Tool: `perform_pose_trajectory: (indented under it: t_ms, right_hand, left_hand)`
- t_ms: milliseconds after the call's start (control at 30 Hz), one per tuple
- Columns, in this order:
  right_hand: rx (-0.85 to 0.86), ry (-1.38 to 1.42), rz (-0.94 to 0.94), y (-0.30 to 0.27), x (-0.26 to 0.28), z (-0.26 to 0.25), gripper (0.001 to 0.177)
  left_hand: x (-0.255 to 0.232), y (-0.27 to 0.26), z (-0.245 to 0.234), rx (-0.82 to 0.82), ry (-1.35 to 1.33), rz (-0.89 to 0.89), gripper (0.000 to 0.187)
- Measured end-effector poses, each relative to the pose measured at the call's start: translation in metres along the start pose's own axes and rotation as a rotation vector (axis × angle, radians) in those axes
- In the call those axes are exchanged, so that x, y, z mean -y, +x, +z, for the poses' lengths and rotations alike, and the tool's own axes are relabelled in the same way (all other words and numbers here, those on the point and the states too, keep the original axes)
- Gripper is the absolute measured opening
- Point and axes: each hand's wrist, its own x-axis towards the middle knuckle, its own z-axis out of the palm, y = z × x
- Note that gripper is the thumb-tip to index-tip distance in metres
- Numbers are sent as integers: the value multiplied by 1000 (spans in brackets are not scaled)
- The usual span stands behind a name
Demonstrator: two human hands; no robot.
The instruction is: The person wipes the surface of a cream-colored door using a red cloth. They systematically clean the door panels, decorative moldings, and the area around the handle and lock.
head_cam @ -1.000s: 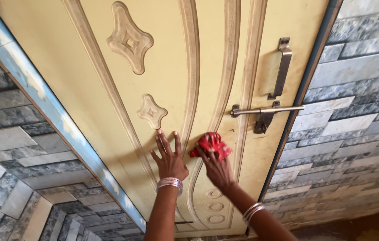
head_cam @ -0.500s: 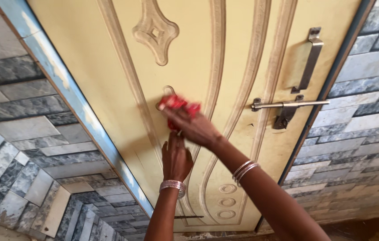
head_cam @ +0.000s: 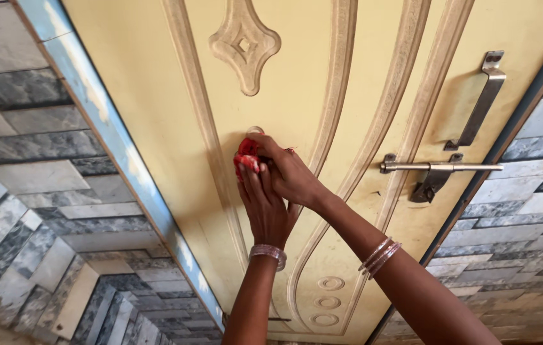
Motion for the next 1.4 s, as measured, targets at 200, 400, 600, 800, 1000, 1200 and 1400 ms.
perform_pose_trajectory:
  t_ms: [200,400,600,800,1000,1200,1400]
  right_hand:
    - [187,473,229,17,10,-32,65]
    - [-92,-409,399,8,40,-50,38]
    - [-316,-954,-163,10,-2,-41,51]
    - [-276,-1097,-205,-1,-47,-36,58]
    - [-323,-1191,-227,1,-59,-30,58]
    - [-342,-1233,-231,-1,-57,-28,58]
    - [-345,-1229,-229,-1,-56,-27,59]
  left_hand:
    - [23,27,30,23,247,8,65]
    - [51,26,17,100,271,70,67]
    - [47,28,32,-175,227,-151,66]
    - [128,28,24,-485,192,-662,68]
    - [140,7,37,-450,-49,-603,65]
    - [142,5,-7,-279,299,-488,20]
    - [148,4,-15,-273,227,-441,39]
